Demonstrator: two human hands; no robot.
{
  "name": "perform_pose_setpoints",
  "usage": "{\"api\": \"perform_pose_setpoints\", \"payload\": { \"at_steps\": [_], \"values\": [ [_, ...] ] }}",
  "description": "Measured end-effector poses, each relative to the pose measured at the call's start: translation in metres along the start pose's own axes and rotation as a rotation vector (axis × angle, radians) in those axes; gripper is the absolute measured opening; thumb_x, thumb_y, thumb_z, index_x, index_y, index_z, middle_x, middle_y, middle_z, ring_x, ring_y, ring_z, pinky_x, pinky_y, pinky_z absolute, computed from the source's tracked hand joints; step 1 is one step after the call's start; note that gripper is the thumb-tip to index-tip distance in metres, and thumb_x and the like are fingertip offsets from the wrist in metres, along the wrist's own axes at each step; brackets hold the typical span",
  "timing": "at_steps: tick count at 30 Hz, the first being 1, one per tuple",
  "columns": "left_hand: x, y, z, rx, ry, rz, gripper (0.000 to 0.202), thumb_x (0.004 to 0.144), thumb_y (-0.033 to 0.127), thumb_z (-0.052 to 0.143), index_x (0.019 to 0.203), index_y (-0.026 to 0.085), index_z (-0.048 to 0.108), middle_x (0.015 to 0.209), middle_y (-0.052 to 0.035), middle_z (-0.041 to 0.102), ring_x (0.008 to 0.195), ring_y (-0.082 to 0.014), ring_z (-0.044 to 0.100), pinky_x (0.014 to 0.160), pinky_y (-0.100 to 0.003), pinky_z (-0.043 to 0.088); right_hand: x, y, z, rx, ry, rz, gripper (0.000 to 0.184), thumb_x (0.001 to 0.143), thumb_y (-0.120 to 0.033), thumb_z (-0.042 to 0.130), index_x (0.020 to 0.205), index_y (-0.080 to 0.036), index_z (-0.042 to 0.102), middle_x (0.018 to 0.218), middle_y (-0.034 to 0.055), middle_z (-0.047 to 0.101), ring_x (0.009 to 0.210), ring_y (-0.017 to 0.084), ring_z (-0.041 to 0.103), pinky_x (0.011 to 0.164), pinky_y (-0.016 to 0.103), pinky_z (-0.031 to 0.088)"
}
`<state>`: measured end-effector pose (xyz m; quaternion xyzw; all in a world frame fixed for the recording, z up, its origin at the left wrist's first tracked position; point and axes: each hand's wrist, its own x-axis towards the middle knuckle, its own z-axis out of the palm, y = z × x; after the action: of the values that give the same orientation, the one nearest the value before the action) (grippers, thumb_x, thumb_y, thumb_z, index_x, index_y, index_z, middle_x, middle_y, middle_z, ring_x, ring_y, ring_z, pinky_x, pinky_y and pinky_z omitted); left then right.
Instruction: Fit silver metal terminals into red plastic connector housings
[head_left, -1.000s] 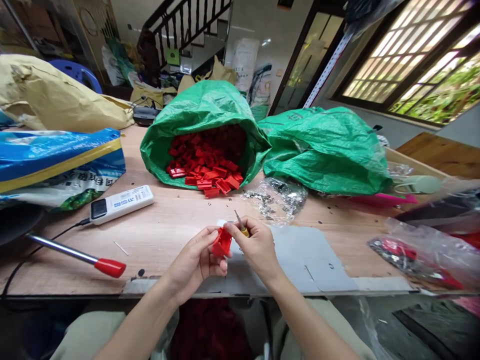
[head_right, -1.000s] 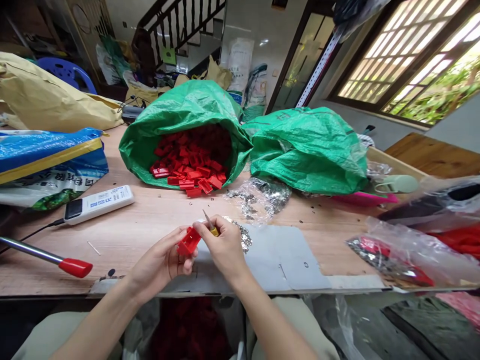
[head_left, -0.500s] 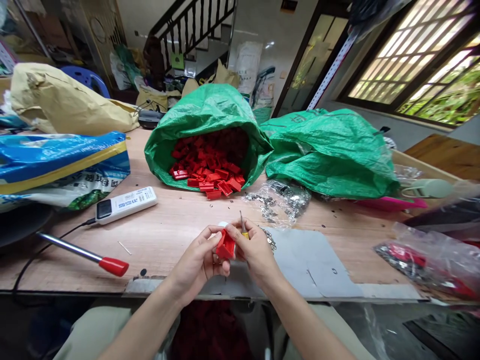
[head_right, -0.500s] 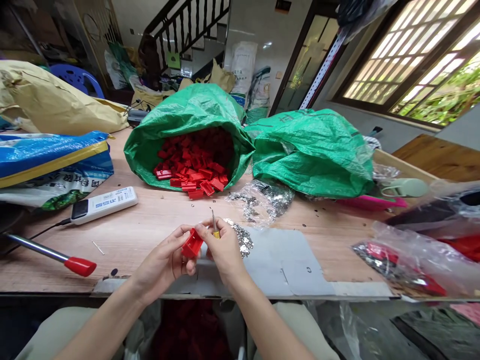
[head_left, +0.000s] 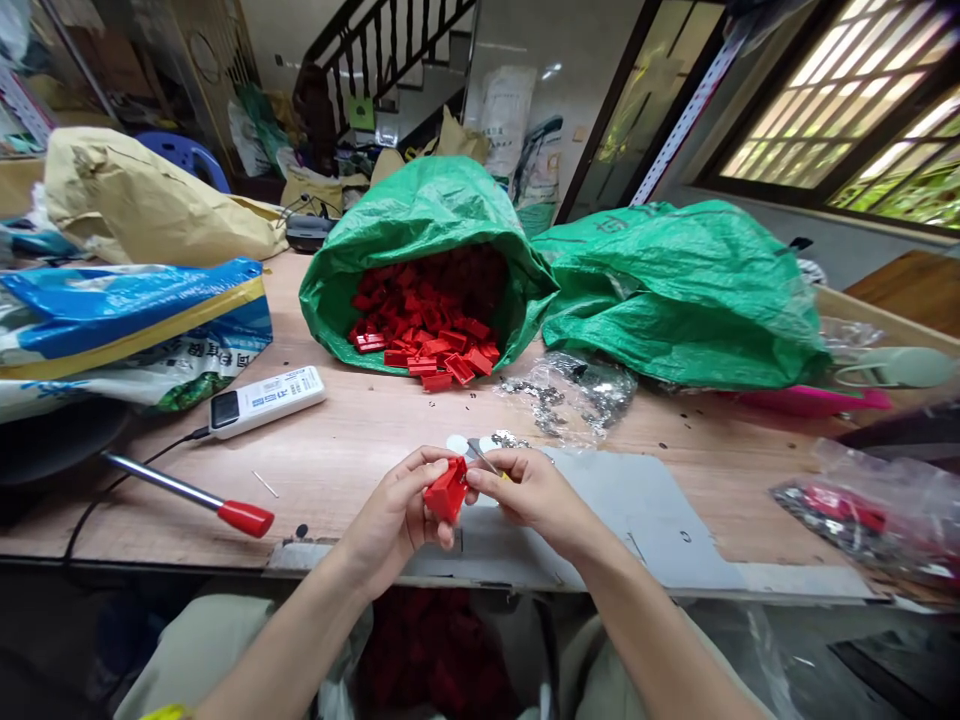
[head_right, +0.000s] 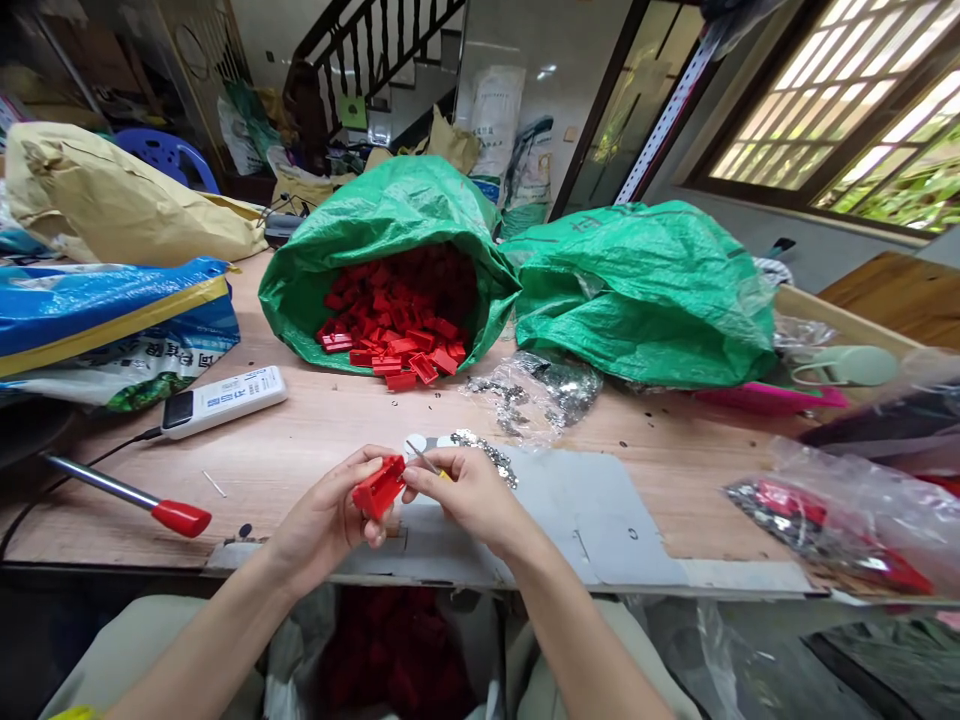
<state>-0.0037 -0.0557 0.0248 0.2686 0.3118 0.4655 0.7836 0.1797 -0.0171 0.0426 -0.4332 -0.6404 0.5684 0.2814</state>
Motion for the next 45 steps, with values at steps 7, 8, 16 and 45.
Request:
{"api": "perform_pose_setpoints", "payload": {
  "at_steps": [7,8,16,45],
  "values": [
    [-0.002,0.000,-0.010,0.000,0.063,0.020,0.030,0.082,0.036,0.074,0.102,0.017,0.062,0.067,-0.0003,0.066,0.046,-0.0074,0.056,0.049,-0.020,0.052,0.002,0.012,0.030,0.029,0.157,-0.122,0.037,0.088,-0.049,0.064,0.072,-0.020,0.047,0.066,-0.0045,0.044,0.059,0.011,0.038,0.053,0.023,0.032],
    [-0.003,0.001,-0.011,0.002,0.062,0.022,0.031,0.082,0.036,0.074,0.104,0.017,0.062,0.066,-0.0003,0.066,0.045,-0.0075,0.056,0.049,-0.020,0.052,0.002,0.012,0.033,0.114,0.130,-0.066,0.038,0.087,-0.053,0.065,0.075,-0.020,0.049,0.064,-0.0053,0.045,0.054,0.009,0.037,0.048,0.022,0.031],
    [-0.009,0.005,-0.023,0.074,-0.004,-0.044,0.029,0.083,0.037,0.073,0.103,0.017,0.065,0.068,-0.0046,0.070,0.040,-0.0075,0.053,0.041,-0.018,0.048,0.000,0.008,0.045,0.541,-0.051,0.173,0.044,0.069,-0.047,0.086,0.087,-0.016,0.062,0.057,-0.0042,0.057,0.043,0.005,0.039,0.033,0.014,0.023],
    [-0.013,-0.001,-0.021,1.514,0.042,0.487,0.021,0.089,0.037,0.066,0.099,0.019,0.069,0.084,-0.0017,0.063,0.075,-0.0161,0.058,0.068,-0.029,0.046,0.007,0.020,-0.015,-0.896,0.203,-0.137,0.011,0.090,-0.013,0.062,0.090,-0.019,0.071,0.096,0.0046,0.067,0.086,0.019,0.063,0.074,0.028,0.042]
  ]
}}
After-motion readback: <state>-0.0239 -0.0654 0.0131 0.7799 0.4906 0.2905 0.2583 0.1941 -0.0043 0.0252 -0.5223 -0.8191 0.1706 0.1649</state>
